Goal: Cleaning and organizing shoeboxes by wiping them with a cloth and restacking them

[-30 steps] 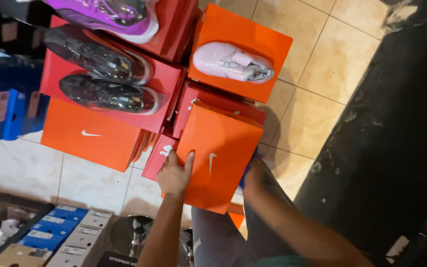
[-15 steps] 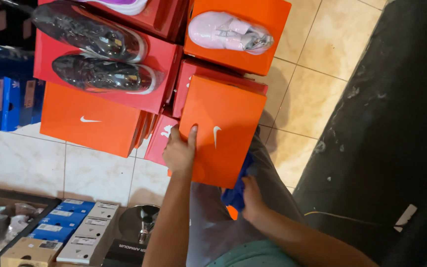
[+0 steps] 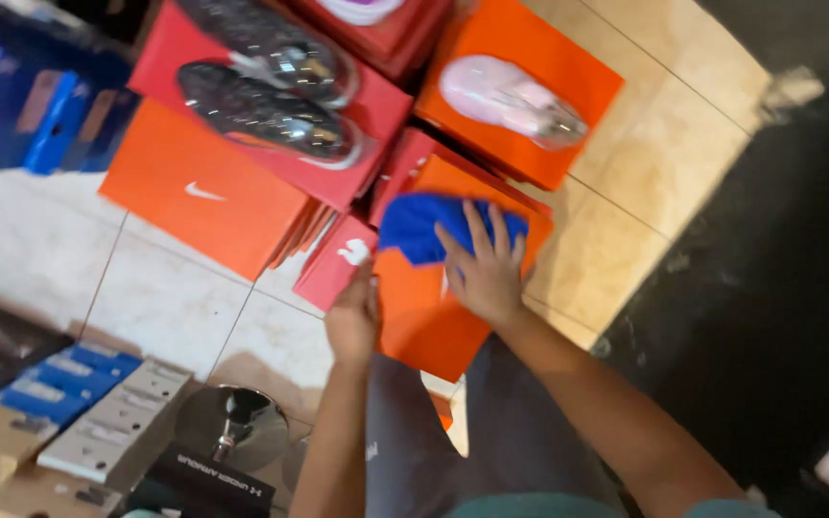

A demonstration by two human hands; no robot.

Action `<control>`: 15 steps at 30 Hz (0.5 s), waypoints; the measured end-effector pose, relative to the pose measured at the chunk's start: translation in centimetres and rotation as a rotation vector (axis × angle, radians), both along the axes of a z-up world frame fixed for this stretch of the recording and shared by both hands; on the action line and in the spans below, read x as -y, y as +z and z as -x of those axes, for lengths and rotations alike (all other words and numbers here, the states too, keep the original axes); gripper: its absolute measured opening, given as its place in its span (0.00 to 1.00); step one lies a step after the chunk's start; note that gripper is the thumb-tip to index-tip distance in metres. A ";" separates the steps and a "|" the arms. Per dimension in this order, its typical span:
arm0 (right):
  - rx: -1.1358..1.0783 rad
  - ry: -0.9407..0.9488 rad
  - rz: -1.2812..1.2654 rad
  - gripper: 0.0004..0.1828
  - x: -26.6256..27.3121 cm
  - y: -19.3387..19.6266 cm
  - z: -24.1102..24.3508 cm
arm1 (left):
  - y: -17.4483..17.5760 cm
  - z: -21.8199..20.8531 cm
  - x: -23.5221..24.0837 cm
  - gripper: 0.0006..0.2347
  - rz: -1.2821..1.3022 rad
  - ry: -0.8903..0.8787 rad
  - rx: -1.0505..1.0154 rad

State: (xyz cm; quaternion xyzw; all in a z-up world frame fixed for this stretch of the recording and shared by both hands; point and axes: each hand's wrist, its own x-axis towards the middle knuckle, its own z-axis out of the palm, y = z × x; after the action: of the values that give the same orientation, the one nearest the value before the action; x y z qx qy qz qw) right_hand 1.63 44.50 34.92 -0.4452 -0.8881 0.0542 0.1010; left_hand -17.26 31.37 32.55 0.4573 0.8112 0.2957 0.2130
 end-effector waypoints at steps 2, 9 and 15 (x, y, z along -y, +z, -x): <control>0.003 -0.005 0.005 0.27 -2.2 -0.3 3.0 | -0.7 0.1 -1.1 0.11 -0.015 0.038 -0.001; -0.084 0.459 0.112 0.27 6.3 0.5 -1.9 | 1.5 1.2 -1.4 0.05 -0.034 0.104 0.273; 0.044 0.146 -0.051 0.28 -7.9 0.6 0.3 | 0.6 0.4 -1.6 0.08 -0.052 0.075 0.076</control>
State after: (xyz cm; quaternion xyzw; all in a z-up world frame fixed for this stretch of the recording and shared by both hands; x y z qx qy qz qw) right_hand 1.30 52.40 35.56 -0.3775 -0.9213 0.0289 0.0888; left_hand -17.65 32.97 33.17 0.4203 0.8112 0.3416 0.2204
